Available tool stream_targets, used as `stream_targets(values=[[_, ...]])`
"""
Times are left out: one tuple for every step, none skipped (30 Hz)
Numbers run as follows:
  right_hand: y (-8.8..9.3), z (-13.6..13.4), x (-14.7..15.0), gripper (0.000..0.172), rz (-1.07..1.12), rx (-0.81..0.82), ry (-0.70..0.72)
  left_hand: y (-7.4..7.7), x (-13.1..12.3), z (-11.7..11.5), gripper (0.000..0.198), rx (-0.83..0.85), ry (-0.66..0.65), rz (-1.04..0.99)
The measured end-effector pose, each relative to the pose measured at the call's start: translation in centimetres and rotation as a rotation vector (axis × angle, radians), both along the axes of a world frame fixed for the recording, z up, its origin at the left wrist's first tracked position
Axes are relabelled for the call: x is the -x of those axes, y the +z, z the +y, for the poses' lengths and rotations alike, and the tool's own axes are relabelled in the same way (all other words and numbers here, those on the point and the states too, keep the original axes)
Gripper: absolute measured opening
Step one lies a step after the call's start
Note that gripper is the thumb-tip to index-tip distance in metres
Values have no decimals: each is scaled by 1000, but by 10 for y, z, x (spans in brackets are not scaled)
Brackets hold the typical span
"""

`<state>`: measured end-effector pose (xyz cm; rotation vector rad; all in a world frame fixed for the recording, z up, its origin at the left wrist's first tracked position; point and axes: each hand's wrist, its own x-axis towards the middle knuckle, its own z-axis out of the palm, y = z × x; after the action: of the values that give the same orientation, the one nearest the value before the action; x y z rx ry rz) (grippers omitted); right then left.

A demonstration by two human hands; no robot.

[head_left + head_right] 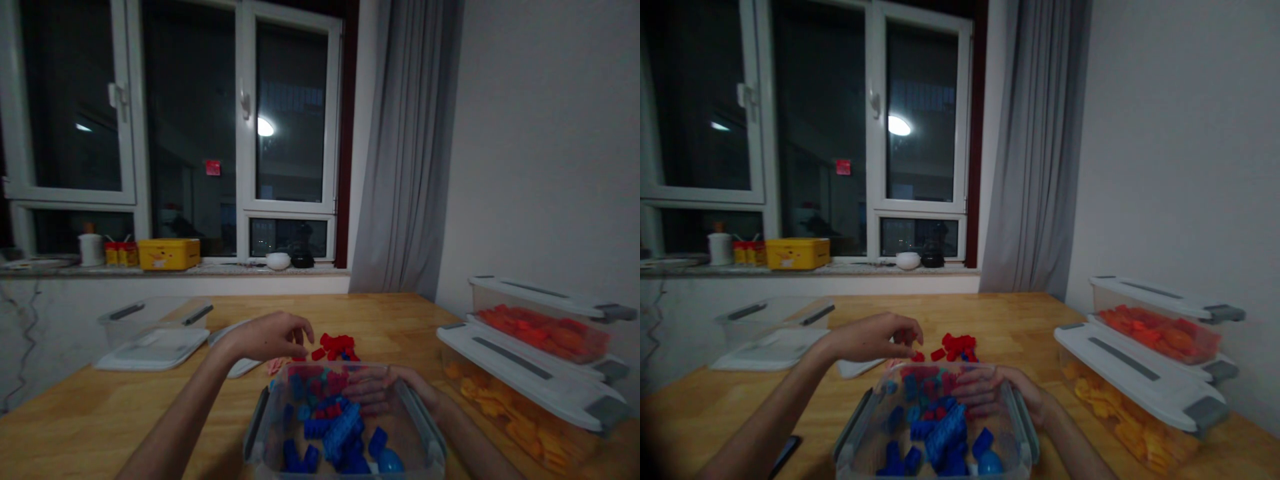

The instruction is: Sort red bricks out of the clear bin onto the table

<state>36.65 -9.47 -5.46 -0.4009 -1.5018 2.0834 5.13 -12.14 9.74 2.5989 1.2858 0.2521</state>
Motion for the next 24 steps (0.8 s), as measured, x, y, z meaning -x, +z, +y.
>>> stream_targets(values=[[0,0,0,54,2,-1,6,-4,4,8,29,-25,24,25],[-1,0,-1,54,5,-2,10,-10,9,17,29,-34,52,50],[-1,1,-1,54,9,-3,10,-17,14,27,30,-27,88,81],[-2,1,-1,55,11,-3,8,-25,20,36,32,-9,142,118],[-2,1,-1,55,13,-2,7,-33,25,46,33,18,180,146],[-3,2,-1,56,13,-1,5,-42,31,55,35,48,213,174],[-3,2,-1,57,7,-2,4,-51,36,63,38,85,248,202],[-3,2,-1,58,1,-3,2,-60,41,71,39,127,283,228],[-3,2,-1,58,-6,-4,1,-68,45,77,40,165,315,246],[-4,2,-1,58,-10,-1,-2,-75,49,82,40,202,335,257],[-4,3,-1,58,-15,2,-7,-81,53,86,39,238,345,260],[-4,3,0,58,-16,7,-14,-86,55,89,38,269,344,256],[-5,3,0,58,-15,10,-17,-89,56,91,37,296,335,248],[-5,3,0,58,-16,14,-18,-91,57,91,36,318,323,239],[-5,3,0,59,-18,16,-18,-91,56,91,36,334,312,232],[-5,3,1,59,-20,14,-19,-91,55,91,36,344,303,229],[-5,2,1,59,-21,9,-18,-90,53,90,35,348,295,230],[-4,2,1,59,-21,6,-19,-89,51,89,35,344,288,234],[-3,1,1,58,-19,1,-21,-87,49,88,36,337,280,241],[-1,0,2,57,-17,-4,-23,-86,46,87,38,326,271,250],[0,-1,2,57,-15,-7,-22,-85,44,86,40,315,263,262],[1,-2,2,56,-14,-8,-20,-85,42,85,41,303,256,276],[2,-3,2,57,-16,-9,-18,-85,41,85,42,294,252,291],[3,-3,2,57,-19,-9,-16,-85,40,84,42,288,249,305]])
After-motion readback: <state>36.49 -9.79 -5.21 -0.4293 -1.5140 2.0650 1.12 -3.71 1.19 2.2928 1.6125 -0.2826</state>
